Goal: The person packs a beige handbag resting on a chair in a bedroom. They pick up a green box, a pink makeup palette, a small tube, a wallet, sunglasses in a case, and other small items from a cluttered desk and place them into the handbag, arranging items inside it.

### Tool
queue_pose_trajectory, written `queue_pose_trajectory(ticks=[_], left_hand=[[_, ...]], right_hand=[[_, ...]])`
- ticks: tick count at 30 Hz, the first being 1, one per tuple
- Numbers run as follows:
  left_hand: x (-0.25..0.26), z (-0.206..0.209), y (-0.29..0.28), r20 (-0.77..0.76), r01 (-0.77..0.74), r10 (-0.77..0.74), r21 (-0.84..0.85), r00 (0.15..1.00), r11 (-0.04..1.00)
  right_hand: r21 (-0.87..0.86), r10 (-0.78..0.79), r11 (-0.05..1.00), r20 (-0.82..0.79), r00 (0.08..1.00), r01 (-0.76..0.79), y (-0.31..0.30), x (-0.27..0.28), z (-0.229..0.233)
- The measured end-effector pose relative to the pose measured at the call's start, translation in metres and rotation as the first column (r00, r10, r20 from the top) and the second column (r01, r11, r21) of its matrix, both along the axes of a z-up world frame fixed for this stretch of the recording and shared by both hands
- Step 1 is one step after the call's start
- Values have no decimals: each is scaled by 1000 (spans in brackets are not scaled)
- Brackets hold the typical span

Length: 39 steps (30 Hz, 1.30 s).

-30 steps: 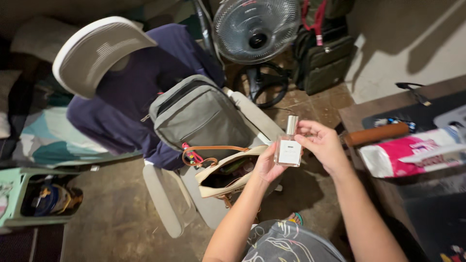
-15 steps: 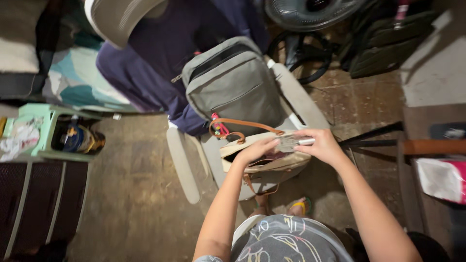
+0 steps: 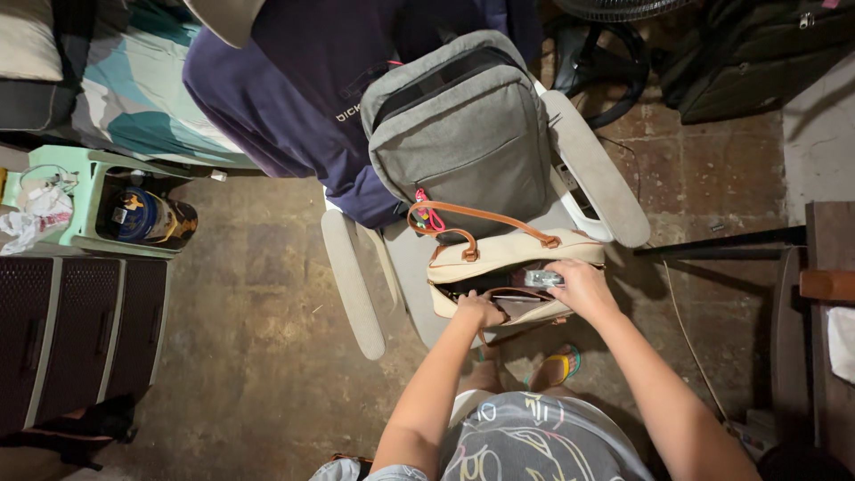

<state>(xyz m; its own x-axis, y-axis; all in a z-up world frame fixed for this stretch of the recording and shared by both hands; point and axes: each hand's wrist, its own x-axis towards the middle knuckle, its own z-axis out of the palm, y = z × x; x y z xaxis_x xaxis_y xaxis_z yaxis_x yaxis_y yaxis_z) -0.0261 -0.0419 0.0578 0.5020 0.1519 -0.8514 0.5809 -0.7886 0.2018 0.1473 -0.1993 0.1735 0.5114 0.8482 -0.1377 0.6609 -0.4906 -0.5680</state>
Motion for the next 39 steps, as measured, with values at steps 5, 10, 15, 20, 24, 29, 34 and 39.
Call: queue_pose_trajectory(ticks=[5, 10, 15, 20, 24, 29, 34, 39], left_hand=[[-1, 24, -3, -18, 5, -5, -21, 1000, 1000], [-1, 17, 0, 52, 5, -6, 10, 999, 1000], [-2, 1, -2, 36, 5, -5, -4, 999, 1000], [-1, -7, -5, 86, 20, -22, 23, 996, 1000], [-4, -1, -7, 69, 35, -37, 22, 997, 999], [-6, 4, 3, 140, 13, -14, 8, 990, 1000], [-8, -4, 4, 156, 44, -44, 5, 987, 999], [-8, -9, 1, 148, 68, -66, -7, 987, 998]], right_hand=[[-70, -35, 997, -151, 988, 25, 14, -12, -7], [-255, 234, 938, -39, 971, -236, 32, -25, -29], [-314, 322, 911, 135, 937, -268, 34, -31, -63], [-249, 412, 898, 187, 892, -362, 34, -46, -109], [-357, 475, 845, 156, 866, -399, 50, -55, -145], [-396, 467, 827, 91, 879, -399, 68, -64, -168], [-622, 500, 690, 39, 865, -371, 68, -72, -179], [-743, 310, 628, -31, 950, -229, 69, -71, -177]])
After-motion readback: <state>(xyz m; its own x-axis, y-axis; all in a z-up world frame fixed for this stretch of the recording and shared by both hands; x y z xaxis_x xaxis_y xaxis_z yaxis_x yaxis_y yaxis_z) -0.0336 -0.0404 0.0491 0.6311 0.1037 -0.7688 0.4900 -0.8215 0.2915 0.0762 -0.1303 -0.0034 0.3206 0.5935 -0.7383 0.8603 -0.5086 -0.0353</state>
